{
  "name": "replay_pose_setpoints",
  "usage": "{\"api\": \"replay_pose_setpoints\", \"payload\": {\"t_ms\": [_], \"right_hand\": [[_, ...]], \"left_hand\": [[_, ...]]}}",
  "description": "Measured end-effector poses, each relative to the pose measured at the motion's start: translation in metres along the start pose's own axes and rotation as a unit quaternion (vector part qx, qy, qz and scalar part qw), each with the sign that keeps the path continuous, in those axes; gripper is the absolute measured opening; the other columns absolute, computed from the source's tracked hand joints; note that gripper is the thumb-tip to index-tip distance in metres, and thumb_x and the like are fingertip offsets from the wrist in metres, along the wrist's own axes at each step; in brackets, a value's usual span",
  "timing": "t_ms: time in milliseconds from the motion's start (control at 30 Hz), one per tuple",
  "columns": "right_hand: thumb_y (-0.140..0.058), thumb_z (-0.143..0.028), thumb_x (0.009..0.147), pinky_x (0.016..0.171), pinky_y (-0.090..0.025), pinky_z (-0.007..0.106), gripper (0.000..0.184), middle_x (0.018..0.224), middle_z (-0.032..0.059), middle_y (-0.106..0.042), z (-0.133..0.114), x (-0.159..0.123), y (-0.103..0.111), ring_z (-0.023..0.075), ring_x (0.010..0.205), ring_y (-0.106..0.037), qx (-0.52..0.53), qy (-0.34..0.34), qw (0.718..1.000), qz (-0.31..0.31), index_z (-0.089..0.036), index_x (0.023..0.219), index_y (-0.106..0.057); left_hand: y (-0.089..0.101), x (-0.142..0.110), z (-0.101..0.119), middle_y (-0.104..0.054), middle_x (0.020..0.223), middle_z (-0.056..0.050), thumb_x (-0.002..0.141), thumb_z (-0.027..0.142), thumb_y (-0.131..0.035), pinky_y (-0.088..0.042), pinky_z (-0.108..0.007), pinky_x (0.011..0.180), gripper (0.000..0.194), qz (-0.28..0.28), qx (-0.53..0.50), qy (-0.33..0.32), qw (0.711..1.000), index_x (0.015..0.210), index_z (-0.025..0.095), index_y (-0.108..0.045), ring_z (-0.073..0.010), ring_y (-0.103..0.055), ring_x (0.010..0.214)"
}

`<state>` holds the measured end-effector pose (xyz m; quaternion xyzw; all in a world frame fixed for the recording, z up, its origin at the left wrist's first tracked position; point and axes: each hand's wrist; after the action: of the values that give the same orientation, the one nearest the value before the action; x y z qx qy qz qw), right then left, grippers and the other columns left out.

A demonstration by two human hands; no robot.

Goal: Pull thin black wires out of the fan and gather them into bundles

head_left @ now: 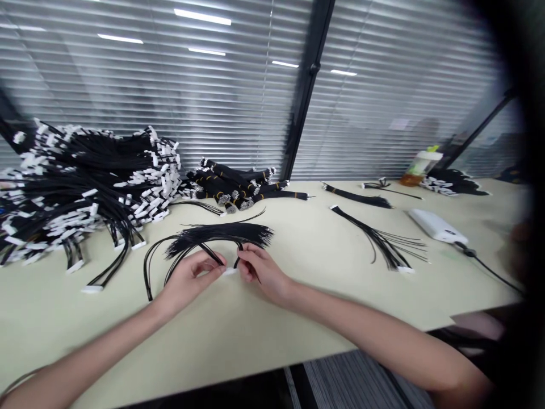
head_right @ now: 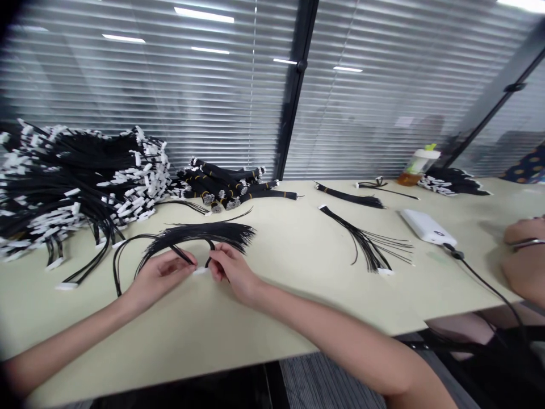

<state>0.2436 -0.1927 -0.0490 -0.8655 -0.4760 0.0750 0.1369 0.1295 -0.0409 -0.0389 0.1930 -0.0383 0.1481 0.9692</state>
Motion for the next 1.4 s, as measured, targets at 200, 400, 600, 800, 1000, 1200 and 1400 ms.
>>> {"api": "replay_pose_setpoints", "payload": {"t_ms": [200, 400, 600, 800, 1000, 1200, 1400], "right_hand": [[-0.05, -0.032, 0.087, 0.052, -0.026, 0.024, 0.021, 0.055, -0.0044, -0.044, 0.002, -0.001, 0.001, 0.0079, 0.05, -0.036, -0.018, 0.005, 1.0, -0.022, -0.018, 0.075, -0.039], [-0.047, -0.03, 0.087, 0.05, -0.026, 0.023, 0.017, 0.05, -0.006, -0.044, 0.001, 0.0, -0.002, 0.0082, 0.048, -0.036, -0.054, -0.008, 0.998, -0.015, -0.019, 0.077, -0.038], [-0.048, -0.03, 0.085, 0.051, -0.028, 0.022, 0.015, 0.051, -0.0063, -0.045, -0.001, -0.002, -0.003, 0.0082, 0.049, -0.038, -0.084, -0.015, 0.996, -0.01, -0.02, 0.078, -0.04], [-0.048, -0.028, 0.085, 0.051, -0.027, 0.023, 0.013, 0.05, -0.0062, -0.044, -0.001, -0.002, -0.001, 0.0081, 0.05, -0.037, -0.108, -0.017, 0.994, -0.005, -0.019, 0.078, -0.041], [-0.05, -0.028, 0.084, 0.051, -0.025, 0.023, 0.013, 0.051, -0.0066, -0.042, -0.002, -0.003, -0.001, 0.0078, 0.05, -0.034, -0.156, -0.012, 0.987, -0.021, -0.019, 0.078, -0.043], [-0.051, -0.029, 0.084, 0.052, -0.026, 0.023, 0.012, 0.054, -0.0065, -0.04, 0.001, -0.004, 0.001, 0.0077, 0.052, -0.033, -0.203, 0.01, 0.979, 0.001, -0.02, 0.08, -0.045], [-0.049, -0.03, 0.085, 0.055, -0.028, 0.024, 0.011, 0.058, -0.0051, -0.04, 0.001, -0.005, 0.001, 0.009, 0.055, -0.036, -0.224, 0.032, 0.974, 0.022, -0.02, 0.08, -0.047]], "left_hand": [[-0.001, -0.002, -0.002, -0.059, 0.096, -0.002, 0.08, 0.029, -0.064, -0.042, -0.027, 0.084, 0.016, 0.002, -0.089, -0.017, 0.996, 0.092, 0.02, -0.058, -0.0151, -0.055, 0.09], [-0.003, -0.002, 0.001, -0.06, 0.088, -0.001, 0.082, 0.027, -0.062, -0.04, -0.024, 0.08, 0.025, 0.037, -0.196, -0.009, 0.98, 0.106, 0.023, -0.055, -0.0138, -0.054, 0.086], [-0.003, 0.002, 0.003, -0.062, 0.076, -0.002, 0.089, 0.037, -0.051, -0.041, -0.034, 0.085, 0.04, 0.112, -0.276, -0.009, 0.954, 0.126, 0.025, -0.046, -0.0184, -0.06, 0.08], [-0.001, 0.005, 0.0, -0.062, 0.083, -0.005, 0.088, 0.042, -0.049, -0.044, -0.034, 0.086, 0.039, 0.144, -0.287, -0.009, 0.947, 0.121, 0.021, -0.053, -0.019, -0.059, 0.085], [0.005, 0.008, -0.004, -0.06, 0.088, -0.001, 0.08, 0.031, -0.065, -0.046, -0.029, 0.08, 0.028, 0.24, -0.295, -0.055, 0.923, 0.105, 0.021, -0.06, -0.0119, -0.056, 0.076], [0.009, 0.008, -0.005, -0.06, 0.082, -0.001, 0.076, 0.03, -0.069, -0.044, -0.026, 0.075, 0.017, 0.256, -0.324, -0.031, 0.91, 0.084, 0.016, -0.063, -0.0111, -0.054, 0.073], [0.012, 0.009, -0.004, -0.049, 0.054, 0.002, 0.078, 0.032, -0.066, -0.038, -0.024, 0.062, 0.027, 0.229, -0.319, 0.012, 0.92, 0.06, 0.015, -0.054, -0.0108, -0.045, 0.058]]}}
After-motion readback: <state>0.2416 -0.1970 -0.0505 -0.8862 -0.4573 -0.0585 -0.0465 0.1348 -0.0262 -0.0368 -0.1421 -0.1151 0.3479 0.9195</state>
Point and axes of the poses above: each hand's wrist, its own x-axis towards the middle knuckle, its own y-axis out of the back of the hand, z = x × y
